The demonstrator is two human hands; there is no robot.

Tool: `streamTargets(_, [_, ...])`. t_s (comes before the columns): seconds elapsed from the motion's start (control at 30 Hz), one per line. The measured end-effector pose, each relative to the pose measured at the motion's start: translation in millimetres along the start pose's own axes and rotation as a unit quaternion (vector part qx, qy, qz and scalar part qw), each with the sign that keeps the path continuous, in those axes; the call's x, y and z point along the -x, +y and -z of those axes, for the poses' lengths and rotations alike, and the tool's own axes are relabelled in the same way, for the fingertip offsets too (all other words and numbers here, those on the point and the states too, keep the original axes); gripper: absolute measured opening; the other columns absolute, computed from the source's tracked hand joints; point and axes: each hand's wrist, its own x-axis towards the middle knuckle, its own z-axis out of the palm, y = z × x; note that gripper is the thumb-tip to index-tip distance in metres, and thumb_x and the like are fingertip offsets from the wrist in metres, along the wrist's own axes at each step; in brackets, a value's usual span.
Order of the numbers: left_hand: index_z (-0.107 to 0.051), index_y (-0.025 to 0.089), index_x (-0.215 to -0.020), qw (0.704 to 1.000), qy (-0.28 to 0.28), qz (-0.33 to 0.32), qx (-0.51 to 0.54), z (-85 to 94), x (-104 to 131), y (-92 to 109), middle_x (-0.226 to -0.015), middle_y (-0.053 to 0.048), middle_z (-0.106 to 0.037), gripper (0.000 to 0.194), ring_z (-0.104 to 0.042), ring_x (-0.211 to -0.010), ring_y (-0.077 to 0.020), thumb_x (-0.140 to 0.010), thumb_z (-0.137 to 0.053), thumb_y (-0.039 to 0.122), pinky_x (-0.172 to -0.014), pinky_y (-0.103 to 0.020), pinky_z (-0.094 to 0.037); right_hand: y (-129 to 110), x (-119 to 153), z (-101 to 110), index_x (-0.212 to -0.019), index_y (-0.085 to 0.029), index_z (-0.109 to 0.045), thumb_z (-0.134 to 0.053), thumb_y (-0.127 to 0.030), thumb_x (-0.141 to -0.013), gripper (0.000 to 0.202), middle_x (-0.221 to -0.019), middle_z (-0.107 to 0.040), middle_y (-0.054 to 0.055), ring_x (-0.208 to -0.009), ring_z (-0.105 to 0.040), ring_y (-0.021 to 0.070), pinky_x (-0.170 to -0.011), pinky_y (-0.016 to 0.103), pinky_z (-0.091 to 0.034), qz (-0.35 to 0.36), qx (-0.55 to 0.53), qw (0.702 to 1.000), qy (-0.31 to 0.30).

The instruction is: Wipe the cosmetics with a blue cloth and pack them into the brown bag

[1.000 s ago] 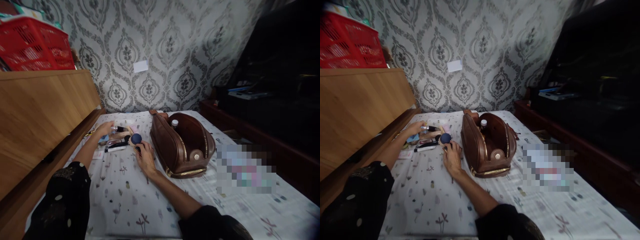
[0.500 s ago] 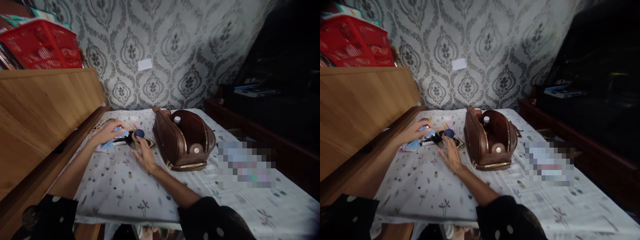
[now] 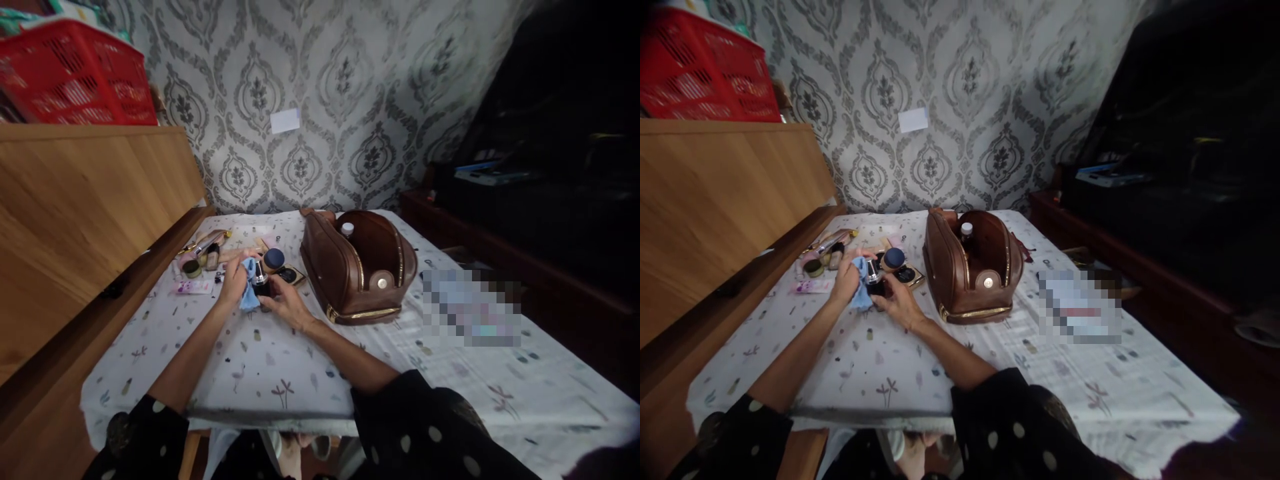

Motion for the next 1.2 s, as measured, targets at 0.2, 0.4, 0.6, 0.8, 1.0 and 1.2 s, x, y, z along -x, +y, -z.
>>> streamTargets(0.2, [-0.068, 0.018, -0.102, 0.999, -0.022, 0.013, 0.039, -19.7, 23, -10, -0.101, -0.008, -0.073, 0.058, -0.065, -0.104, -0.0237, -0.099, -0.031, 0.062, -0.099, -0.038, -0.050, 1, 0, 0, -0.115, -0.021, -0.053, -0.074, -0.052, -0.081, 0.050, -0.108, -0.066, 0.007, -0.101, -0.064, 0.0235, -0.089, 0.037, -0.051, 0.002, -0.038, 0.999, 0.034])
streamTargets(0.4, [-0.061, 0.019, -0.126, 0.992, -0.109, 0.008, 0.068, -13.6, 35, -26, -0.130, -0.010, -0.066, 0.057, -0.055, -0.129, -0.0255, -0.098, -0.038, 0.063, -0.115, -0.040, -0.038, -4, 2, 3, -0.111, -0.019, -0.055, -0.072, -0.039, -0.081, 0.039, -0.084, -0.062, 0.001, -0.075, -0.057, 0.0184, -0.070, 0.031, -0.047, -0.048, 0.136, 0.988, 0.061])
streamTargets(0.6, [-0.056, 0.020, -0.135, 0.986, -0.158, 0.002, 0.052, -9.7, 44, -32, -0.136, -0.008, -0.064, 0.055, -0.055, -0.131, -0.0245, -0.099, -0.039, 0.058, -0.114, -0.038, -0.040, -18, -2, 11, -0.104, -0.017, -0.060, -0.067, -0.032, -0.080, 0.029, -0.080, -0.063, 0.002, -0.071, -0.056, 0.0174, -0.068, 0.029, -0.045, -0.077, 0.245, 0.965, 0.047])
streamTargets(0.8, [-0.054, 0.019, -0.138, 0.979, -0.200, -0.026, -0.018, -6.4, 45, -32, -0.140, -0.011, -0.061, 0.051, -0.054, -0.131, -0.0254, -0.100, -0.039, 0.051, -0.116, -0.041, -0.038, -24, -7, 27, -0.118, -0.016, -0.065, -0.046, -0.041, -0.095, 0.039, -0.097, -0.069, 0.007, -0.080, -0.064, 0.0195, -0.074, 0.031, -0.051, -0.023, 0.171, 0.980, 0.099])
streamTargets(1.0, [-0.059, 0.020, -0.129, 0.957, -0.242, -0.109, -0.117, 0.3, 41, -38, -0.122, -0.013, -0.065, 0.043, -0.057, -0.119, -0.0278, -0.098, -0.045, 0.045, -0.109, -0.045, -0.043, -4, -14, 34, -0.128, -0.019, -0.060, -0.054, -0.059, -0.089, 0.056, -0.090, -0.066, 0.007, -0.074, -0.060, 0.0196, -0.059, 0.029, -0.053, -0.035, 0.031, 0.985, 0.164])
streamTargets(1.2, [-0.068, 0.021, -0.097, 0.938, -0.269, -0.119, -0.181, 10.9, 38, -42, -0.102, -0.008, -0.062, 0.030, -0.060, -0.099, -0.0249, -0.094, -0.051, 0.045, -0.095, -0.040, -0.050, -4, -15, 36, -0.131, -0.021, -0.056, -0.063, -0.059, -0.083, 0.062, -0.094, -0.066, 0.005, -0.071, -0.058, 0.0167, -0.054, 0.026, -0.049, -0.047, -0.018, 0.985, 0.165])
